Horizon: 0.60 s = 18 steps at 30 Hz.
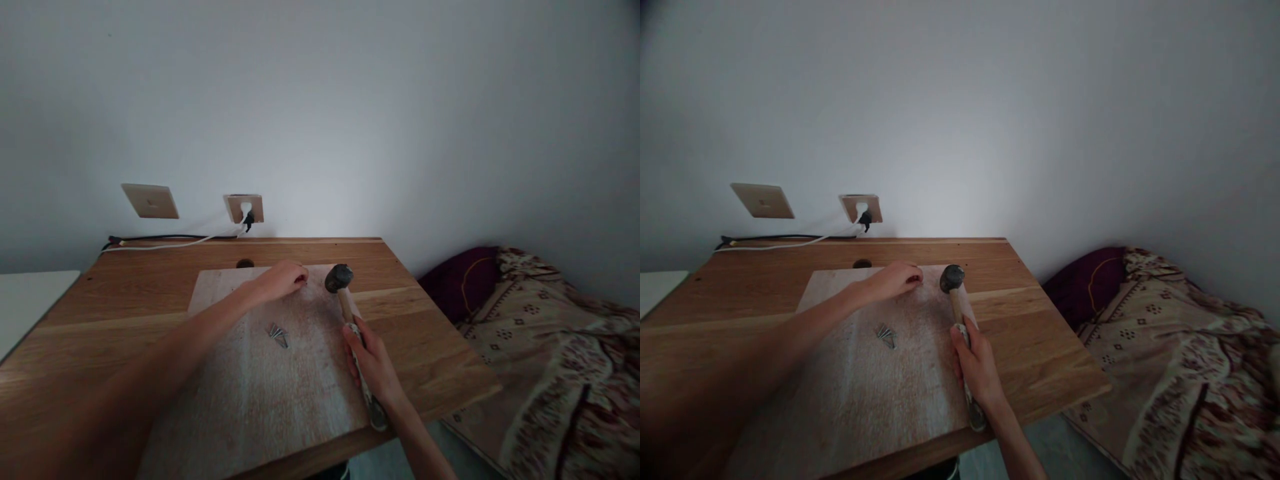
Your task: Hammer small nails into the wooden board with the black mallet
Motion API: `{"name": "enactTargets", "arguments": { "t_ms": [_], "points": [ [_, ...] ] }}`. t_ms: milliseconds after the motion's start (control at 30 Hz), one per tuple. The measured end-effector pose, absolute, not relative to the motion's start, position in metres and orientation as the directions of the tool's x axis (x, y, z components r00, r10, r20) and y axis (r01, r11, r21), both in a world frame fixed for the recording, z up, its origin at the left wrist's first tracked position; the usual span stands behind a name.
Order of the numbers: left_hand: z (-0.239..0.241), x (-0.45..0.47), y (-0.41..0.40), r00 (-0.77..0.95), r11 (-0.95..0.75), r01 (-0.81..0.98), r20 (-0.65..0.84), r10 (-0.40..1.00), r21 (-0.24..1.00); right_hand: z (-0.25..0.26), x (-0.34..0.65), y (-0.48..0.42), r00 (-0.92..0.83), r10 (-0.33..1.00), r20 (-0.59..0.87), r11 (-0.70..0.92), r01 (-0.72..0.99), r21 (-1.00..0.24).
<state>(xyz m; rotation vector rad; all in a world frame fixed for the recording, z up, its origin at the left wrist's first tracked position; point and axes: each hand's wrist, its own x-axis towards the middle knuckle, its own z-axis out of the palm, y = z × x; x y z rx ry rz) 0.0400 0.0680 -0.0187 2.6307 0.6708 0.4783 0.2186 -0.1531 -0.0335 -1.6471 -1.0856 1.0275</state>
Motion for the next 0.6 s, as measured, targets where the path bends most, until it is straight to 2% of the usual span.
{"name": "enactTargets", "arguments": {
  "t_ms": [167,300,600],
  "points": [
    [-0.019,0.046,0.067,0.834,-0.837,0.36,0.261,0.487,0.412,-0.035,0.219,-0.154,0.275,0.948,-0.162,-0.229,0.235,-0.945],
    [-0.018,0.048,0.069,0.856,-0.853,0.355,0.233,0.461,0.383,-0.035,0.219,-0.154,0.284,0.945,-0.161,-0.233,0.244,-0.941],
    [-0.018,0.054,0.071,0.854,-0.84,0.324,0.248,0.457,0.434,-0.034,0.219,-0.154,0.276,0.945,-0.172,-0.24,0.232,-0.943]
  ]
}}
